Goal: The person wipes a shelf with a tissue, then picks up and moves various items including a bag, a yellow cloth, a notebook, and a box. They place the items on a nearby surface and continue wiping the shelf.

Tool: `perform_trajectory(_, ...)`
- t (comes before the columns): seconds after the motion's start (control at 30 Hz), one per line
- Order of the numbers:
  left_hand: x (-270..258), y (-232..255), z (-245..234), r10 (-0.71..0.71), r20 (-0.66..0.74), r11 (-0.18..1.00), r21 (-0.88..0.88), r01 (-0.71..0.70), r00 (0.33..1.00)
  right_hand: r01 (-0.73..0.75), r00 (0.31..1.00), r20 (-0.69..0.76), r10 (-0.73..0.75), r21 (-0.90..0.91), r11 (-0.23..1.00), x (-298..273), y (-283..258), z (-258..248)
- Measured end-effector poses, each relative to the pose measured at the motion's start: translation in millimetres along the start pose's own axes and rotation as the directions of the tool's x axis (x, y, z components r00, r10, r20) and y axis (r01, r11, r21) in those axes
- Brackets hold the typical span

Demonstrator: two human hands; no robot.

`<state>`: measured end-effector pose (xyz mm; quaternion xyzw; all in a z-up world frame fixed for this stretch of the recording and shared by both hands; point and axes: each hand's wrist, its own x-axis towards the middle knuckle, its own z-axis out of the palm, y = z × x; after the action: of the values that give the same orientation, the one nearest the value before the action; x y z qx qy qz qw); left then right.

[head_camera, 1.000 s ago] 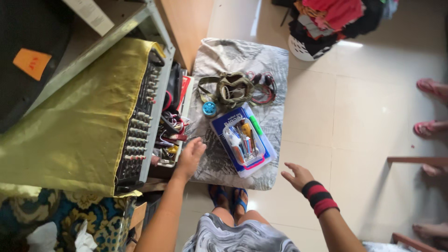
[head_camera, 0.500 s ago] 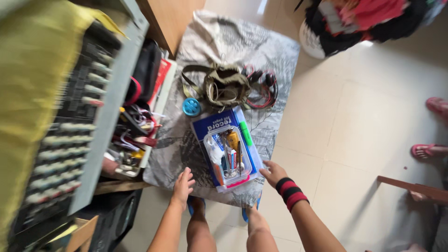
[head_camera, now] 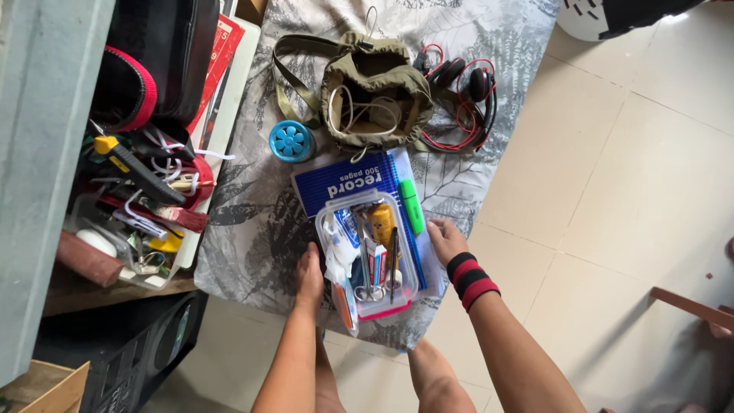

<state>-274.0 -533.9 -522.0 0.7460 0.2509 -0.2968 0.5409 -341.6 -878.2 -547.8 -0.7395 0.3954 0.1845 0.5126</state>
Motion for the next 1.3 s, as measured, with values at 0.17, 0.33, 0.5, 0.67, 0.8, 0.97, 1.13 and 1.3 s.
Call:
perform_trajectory(0.17,-10,19,6,-0.218,0.056,0.914,-0.337,0.224,0.974,0.107,0.994,0.039,-0.102,-0.191,0.976,8,-18,1)
perform_trajectory(0.33,-7,23,12,-0.171,0.154,0.892,-0.396,0.22,0.973,0.072,0.995,0.081,-0.056,-0.218,0.973,-4,-37,3)
perform_trajectory(0.5,-3,-1,22,-0.245,-0.057,0.887,-0.415,0.201,0.968,0.091,0.996,0.031,-0.085,-0.413,0.906,-20,-50,0)
perform_trajectory(0.67,-10,-17,27,-0.254,-0.031,0.845,-0.493,0.206,0.967,0.14,0.99,0.068,-0.123,-0.357,0.924,-22,-44,-2)
perform_trajectory(0.8,-10,-16,28,-0.222,-0.035,0.846,-0.504,0.175,0.974,0.16,0.987,0.101,-0.129,-0.443,0.882,-22,-31,0)
perform_trajectory(0.97,-17,-30,22,-0.086,-0.098,0.954,-0.296,0.053,0.991,0.217,0.975,0.089,-0.203,-0.205,0.954,-26,-4,-1)
perform_trajectory(1.13,-64,-18,-41,-0.083,-0.131,0.887,-0.463,0.013,0.988,0.311,0.95,0.069,-0.304,-0.137,0.941,-66,-52,-17)
perform_trajectory(1.3,-165,14,-155,0.026,-0.307,0.725,-0.649,-0.229,0.951,0.348,0.884,0.331,-0.331,0.008,0.937,-157,-148,-29)
